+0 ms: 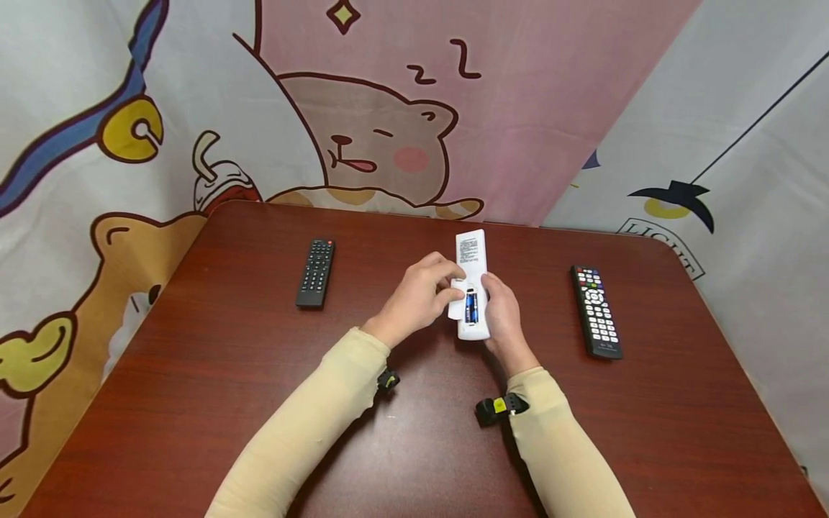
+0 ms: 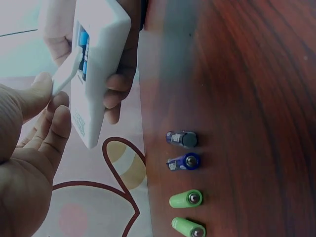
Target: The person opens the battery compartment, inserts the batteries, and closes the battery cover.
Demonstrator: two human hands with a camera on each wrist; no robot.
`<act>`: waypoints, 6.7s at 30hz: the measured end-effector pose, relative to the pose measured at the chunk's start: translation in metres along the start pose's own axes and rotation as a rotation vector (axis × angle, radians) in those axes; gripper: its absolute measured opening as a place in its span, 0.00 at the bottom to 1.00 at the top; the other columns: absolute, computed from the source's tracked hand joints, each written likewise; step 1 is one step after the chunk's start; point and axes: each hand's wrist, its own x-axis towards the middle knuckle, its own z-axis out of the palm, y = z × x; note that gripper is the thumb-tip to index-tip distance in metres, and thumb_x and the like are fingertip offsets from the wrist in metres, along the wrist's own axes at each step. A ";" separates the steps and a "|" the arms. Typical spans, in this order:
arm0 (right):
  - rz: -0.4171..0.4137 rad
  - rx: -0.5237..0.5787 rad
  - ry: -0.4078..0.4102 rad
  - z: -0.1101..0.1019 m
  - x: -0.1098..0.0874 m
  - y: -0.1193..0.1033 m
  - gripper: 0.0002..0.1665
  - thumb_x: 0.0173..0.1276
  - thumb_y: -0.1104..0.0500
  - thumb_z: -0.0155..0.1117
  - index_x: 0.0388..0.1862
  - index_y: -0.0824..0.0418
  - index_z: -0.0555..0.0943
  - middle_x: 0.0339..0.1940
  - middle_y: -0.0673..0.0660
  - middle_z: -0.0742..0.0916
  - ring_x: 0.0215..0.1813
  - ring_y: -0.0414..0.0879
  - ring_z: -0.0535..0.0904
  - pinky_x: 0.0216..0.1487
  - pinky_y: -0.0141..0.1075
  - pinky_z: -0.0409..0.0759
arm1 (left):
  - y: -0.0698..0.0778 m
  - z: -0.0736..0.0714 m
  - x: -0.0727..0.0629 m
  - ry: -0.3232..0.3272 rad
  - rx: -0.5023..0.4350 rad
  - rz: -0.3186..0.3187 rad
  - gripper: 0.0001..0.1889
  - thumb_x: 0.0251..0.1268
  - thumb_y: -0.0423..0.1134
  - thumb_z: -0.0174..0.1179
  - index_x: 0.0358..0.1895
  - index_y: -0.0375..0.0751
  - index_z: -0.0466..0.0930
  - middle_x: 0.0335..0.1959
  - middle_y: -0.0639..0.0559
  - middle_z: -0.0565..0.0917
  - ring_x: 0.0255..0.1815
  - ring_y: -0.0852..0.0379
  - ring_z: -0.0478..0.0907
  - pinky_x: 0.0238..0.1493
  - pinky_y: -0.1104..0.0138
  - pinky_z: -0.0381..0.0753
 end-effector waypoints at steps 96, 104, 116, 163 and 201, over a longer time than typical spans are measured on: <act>-0.001 0.035 0.017 0.004 -0.004 -0.009 0.26 0.84 0.55 0.37 0.68 0.69 0.72 0.35 0.47 0.84 0.34 0.36 0.80 0.36 0.29 0.80 | 0.002 0.021 -0.006 0.047 0.157 0.066 0.13 0.69 0.39 0.69 0.52 0.39 0.88 0.46 0.49 0.81 0.48 0.54 0.77 0.48 0.63 0.79; -0.005 0.011 0.010 0.003 -0.002 -0.009 0.26 0.84 0.55 0.37 0.67 0.70 0.72 0.36 0.47 0.84 0.35 0.36 0.80 0.37 0.29 0.80 | 0.002 0.021 -0.006 0.038 0.157 0.073 0.14 0.70 0.39 0.68 0.54 0.38 0.88 0.47 0.49 0.81 0.51 0.53 0.77 0.53 0.63 0.80; 0.027 -0.053 0.017 -0.001 0.000 -0.011 0.27 0.84 0.54 0.39 0.69 0.69 0.72 0.35 0.47 0.84 0.34 0.36 0.81 0.36 0.30 0.81 | 0.002 0.019 -0.007 -0.023 0.206 0.043 0.15 0.72 0.41 0.66 0.58 0.42 0.87 0.51 0.51 0.81 0.53 0.54 0.75 0.52 0.64 0.79; -0.128 -0.436 0.100 -0.034 0.006 -0.020 0.25 0.78 0.52 0.58 0.67 0.63 0.78 0.57 0.68 0.84 0.39 0.42 0.82 0.38 0.31 0.80 | -0.049 -0.049 -0.026 0.020 0.370 -0.034 0.19 0.74 0.43 0.65 0.61 0.36 0.83 0.54 0.44 0.79 0.57 0.47 0.75 0.57 0.54 0.79; -0.164 -0.872 0.143 -0.070 0.010 -0.032 0.30 0.77 0.47 0.61 0.66 0.67 0.76 0.54 0.68 0.85 0.47 0.59 0.82 0.43 0.38 0.77 | -0.087 -0.108 -0.053 0.034 0.487 -0.231 0.25 0.75 0.45 0.62 0.65 0.30 0.77 0.57 0.36 0.75 0.59 0.39 0.72 0.59 0.48 0.77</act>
